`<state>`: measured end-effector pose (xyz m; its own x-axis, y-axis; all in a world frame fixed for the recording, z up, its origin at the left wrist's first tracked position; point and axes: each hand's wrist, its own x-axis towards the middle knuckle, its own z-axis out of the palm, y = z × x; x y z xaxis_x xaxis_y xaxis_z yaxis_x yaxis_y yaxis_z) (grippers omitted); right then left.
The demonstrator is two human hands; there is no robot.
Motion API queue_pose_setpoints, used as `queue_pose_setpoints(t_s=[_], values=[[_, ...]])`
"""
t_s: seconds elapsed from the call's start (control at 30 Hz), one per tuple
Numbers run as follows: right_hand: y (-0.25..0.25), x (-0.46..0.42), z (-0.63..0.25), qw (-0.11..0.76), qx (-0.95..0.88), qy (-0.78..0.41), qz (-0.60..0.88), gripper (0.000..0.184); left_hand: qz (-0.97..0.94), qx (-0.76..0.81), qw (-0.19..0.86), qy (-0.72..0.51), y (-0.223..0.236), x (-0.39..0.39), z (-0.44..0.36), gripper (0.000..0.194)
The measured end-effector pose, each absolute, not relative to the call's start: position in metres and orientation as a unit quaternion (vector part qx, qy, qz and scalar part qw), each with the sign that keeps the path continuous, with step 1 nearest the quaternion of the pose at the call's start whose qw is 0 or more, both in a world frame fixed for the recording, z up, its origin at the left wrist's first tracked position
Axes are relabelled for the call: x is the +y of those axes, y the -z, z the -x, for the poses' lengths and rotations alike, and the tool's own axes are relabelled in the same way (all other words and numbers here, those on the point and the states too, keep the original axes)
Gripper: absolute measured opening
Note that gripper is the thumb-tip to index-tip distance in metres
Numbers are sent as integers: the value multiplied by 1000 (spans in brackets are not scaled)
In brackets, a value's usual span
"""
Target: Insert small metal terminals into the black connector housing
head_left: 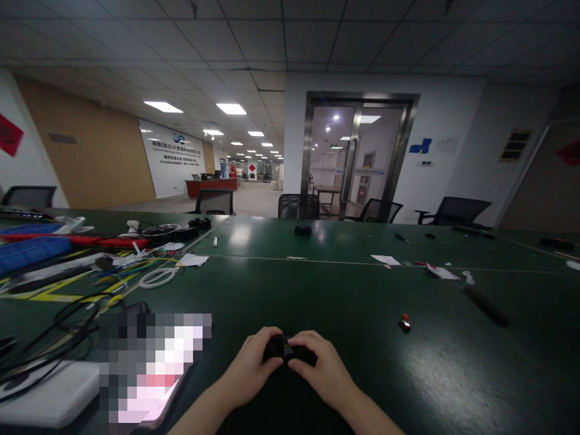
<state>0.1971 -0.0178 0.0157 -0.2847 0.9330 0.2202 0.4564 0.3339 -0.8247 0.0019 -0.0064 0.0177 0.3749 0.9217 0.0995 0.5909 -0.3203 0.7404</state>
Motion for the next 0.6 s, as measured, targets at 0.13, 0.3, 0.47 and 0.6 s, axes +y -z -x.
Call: queue_pose_setpoints(t_s=[0.13, 0.3, 0.47, 0.6], values=[[-15, -16, -197, 361, -730, -325, 481, 24, -765, 499, 315, -258, -18, -6, -3, 41], [-16, -15, -196, 340, -730, -332, 491, 23, -757, 504, 327, -255, -21, -7, -4, 50], [-18, -16, -197, 318, -731, -330, 506, 23, -755, 501, 336, -257, -21, -7, -2, 47], [-19, -18, -197, 326, -731, -335, 497, 23, -758, 497, 335, -257, -19, -6, -2, 43]])
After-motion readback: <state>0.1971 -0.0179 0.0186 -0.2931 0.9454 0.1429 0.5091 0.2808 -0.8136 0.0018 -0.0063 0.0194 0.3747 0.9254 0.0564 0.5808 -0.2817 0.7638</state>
